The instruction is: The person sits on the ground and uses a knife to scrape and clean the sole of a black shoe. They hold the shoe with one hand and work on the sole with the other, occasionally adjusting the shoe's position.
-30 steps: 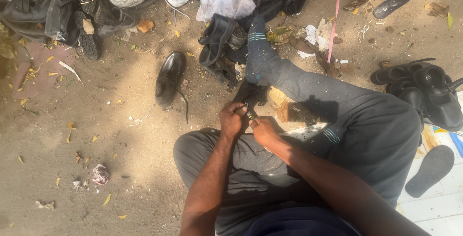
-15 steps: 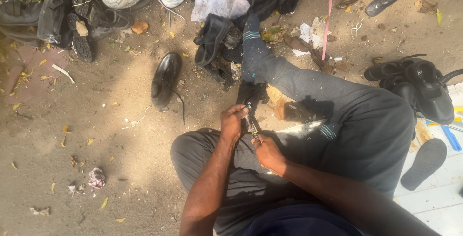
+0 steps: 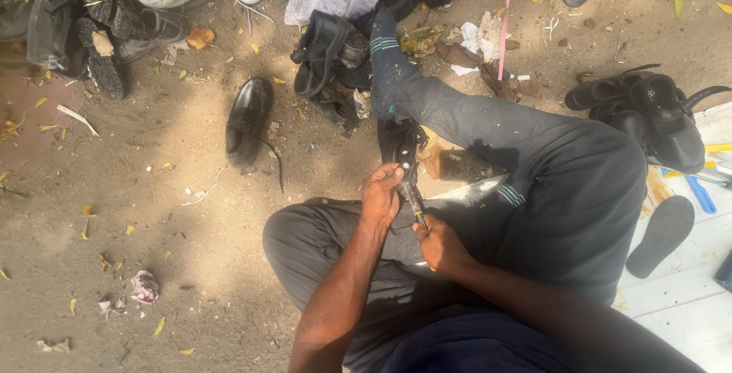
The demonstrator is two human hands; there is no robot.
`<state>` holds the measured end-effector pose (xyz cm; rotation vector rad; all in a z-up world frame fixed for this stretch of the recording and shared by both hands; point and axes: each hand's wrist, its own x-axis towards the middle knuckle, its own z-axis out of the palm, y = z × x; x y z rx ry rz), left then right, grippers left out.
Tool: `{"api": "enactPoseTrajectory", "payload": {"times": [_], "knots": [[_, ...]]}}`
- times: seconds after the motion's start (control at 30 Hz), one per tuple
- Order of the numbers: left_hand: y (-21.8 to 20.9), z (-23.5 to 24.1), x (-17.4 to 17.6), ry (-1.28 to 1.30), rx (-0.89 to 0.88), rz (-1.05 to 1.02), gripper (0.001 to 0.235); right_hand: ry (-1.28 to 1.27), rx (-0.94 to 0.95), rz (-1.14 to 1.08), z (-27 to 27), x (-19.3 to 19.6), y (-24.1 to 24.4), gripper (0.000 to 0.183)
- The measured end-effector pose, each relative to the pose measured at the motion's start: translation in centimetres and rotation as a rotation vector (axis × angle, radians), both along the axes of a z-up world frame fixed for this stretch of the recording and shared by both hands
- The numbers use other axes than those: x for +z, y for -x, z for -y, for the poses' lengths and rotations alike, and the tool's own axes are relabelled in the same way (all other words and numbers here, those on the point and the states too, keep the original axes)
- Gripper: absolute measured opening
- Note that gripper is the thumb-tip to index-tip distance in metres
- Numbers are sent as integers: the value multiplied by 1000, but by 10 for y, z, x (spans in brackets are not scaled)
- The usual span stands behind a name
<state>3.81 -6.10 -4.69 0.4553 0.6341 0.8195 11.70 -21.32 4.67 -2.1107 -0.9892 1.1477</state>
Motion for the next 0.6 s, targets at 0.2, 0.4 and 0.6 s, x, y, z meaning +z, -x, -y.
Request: {"api": "enactPoseTrajectory", "payload": {"times": [0.2,0.4,0.6], "knots": [[-10,10,-1,-14,-84,74,12,-50,-62,112,-34,-27,-17,29],[-8,14,16,35,-111,195,12,-58,-36,-8,37,-2,3,32],[9,12,60,-698,-451,-419,24,-126,-63,-24,24,13,-19,30]]}}
